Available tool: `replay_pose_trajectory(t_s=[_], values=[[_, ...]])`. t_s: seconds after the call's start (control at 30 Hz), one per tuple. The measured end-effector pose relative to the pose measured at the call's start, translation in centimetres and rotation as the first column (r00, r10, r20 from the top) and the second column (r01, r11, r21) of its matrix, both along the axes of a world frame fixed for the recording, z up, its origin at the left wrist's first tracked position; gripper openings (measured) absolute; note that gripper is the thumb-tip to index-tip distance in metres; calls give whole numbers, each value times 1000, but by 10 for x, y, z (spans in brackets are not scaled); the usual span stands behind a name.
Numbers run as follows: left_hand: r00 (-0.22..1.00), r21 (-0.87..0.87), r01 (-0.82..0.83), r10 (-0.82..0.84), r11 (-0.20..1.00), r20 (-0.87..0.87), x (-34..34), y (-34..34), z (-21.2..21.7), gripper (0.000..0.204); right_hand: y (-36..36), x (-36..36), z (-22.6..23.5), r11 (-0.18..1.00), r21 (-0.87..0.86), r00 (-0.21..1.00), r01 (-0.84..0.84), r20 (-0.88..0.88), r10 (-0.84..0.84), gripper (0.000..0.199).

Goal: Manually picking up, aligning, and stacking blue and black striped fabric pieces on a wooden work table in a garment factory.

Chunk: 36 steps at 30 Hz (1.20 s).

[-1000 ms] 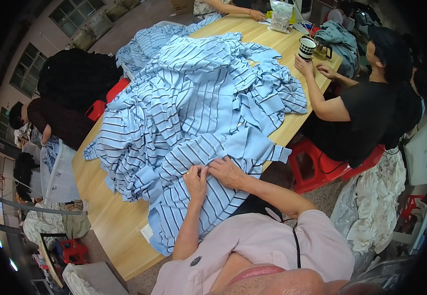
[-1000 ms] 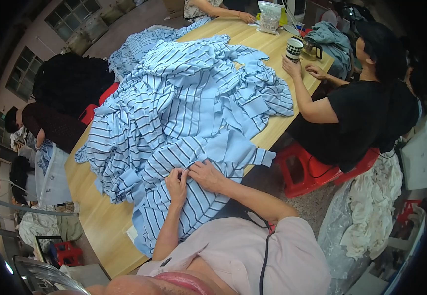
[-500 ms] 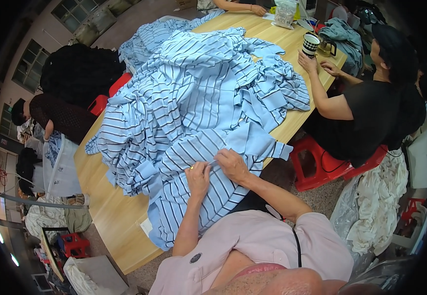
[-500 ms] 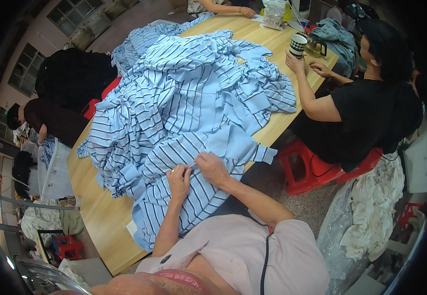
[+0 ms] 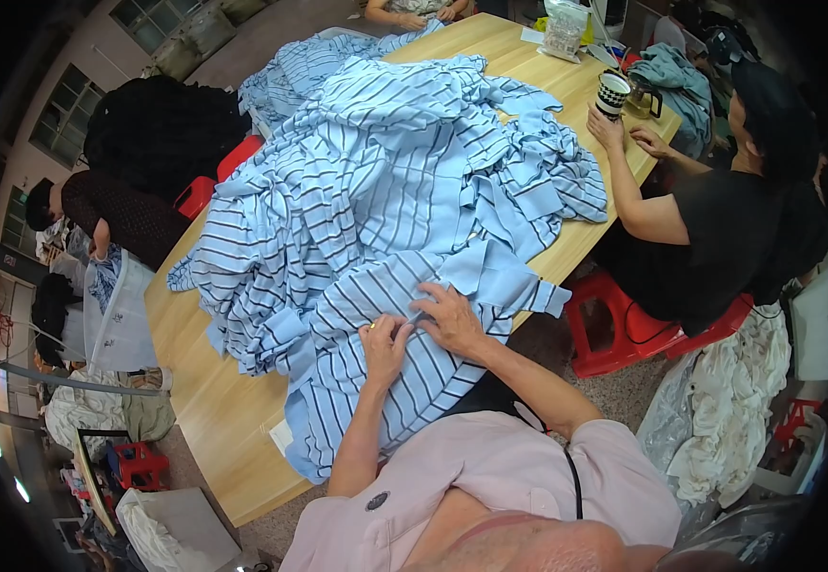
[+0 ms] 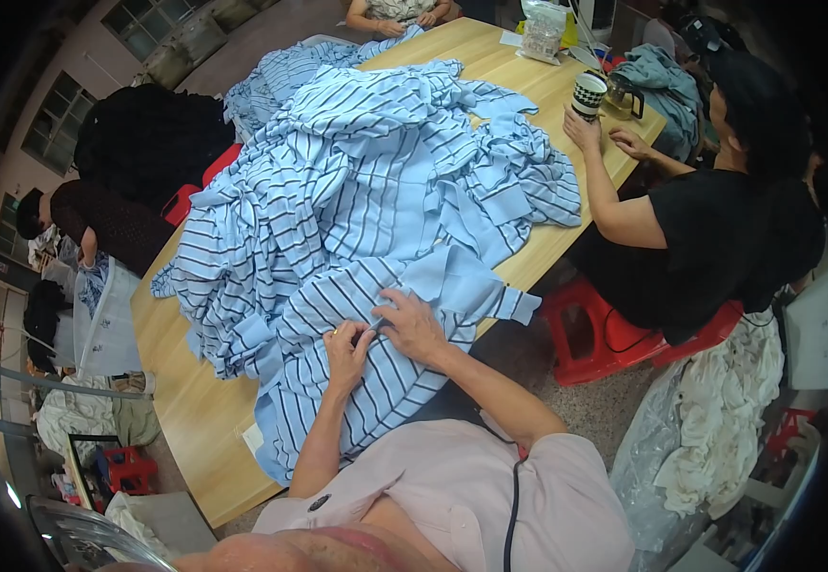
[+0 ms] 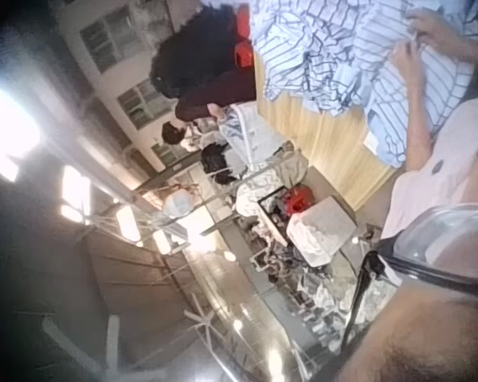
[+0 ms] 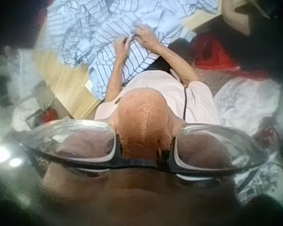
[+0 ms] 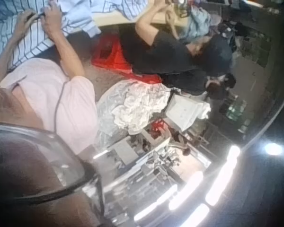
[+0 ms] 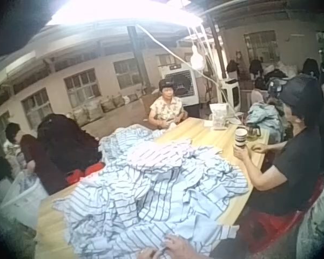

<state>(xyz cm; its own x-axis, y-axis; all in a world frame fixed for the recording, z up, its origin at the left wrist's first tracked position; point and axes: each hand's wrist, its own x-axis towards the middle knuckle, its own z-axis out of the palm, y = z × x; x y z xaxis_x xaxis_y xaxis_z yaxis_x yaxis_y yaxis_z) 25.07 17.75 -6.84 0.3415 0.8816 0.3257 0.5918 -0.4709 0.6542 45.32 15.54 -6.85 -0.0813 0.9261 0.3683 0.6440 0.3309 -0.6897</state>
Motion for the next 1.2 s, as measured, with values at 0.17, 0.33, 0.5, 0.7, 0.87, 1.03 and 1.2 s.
replay_pose_trajectory(t_s=[0.17,0.33,0.5,0.7,0.87,1.03,1.2], values=[[1000,-2,21,-21,1000,15,-1,-1,2,11,4,4,-6,994,-77,996,-81,36,84,19],[998,-3,30,-29,1000,58,4,0,3,9,2,-6,-14,999,-31,994,-35,101,38,13],[995,3,101,-101,995,-21,-5,4,5,9,3,-9,-16,998,28,983,-50,177,44,19],[991,27,75,-71,997,-117,-6,1,-4,10,-5,-14,8,928,360,987,91,91,-132,26],[992,13,-13,14,1000,-122,3,3,-7,11,-12,-4,-7,914,362,975,-185,183,125,6],[989,80,-12,24,997,-143,-7,9,-18,11,0,-13,-22,908,369,974,-196,178,137,15],[996,61,-6,11,998,-87,-10,17,-21,11,-1,-21,-19,938,306,953,-160,295,66,13]])
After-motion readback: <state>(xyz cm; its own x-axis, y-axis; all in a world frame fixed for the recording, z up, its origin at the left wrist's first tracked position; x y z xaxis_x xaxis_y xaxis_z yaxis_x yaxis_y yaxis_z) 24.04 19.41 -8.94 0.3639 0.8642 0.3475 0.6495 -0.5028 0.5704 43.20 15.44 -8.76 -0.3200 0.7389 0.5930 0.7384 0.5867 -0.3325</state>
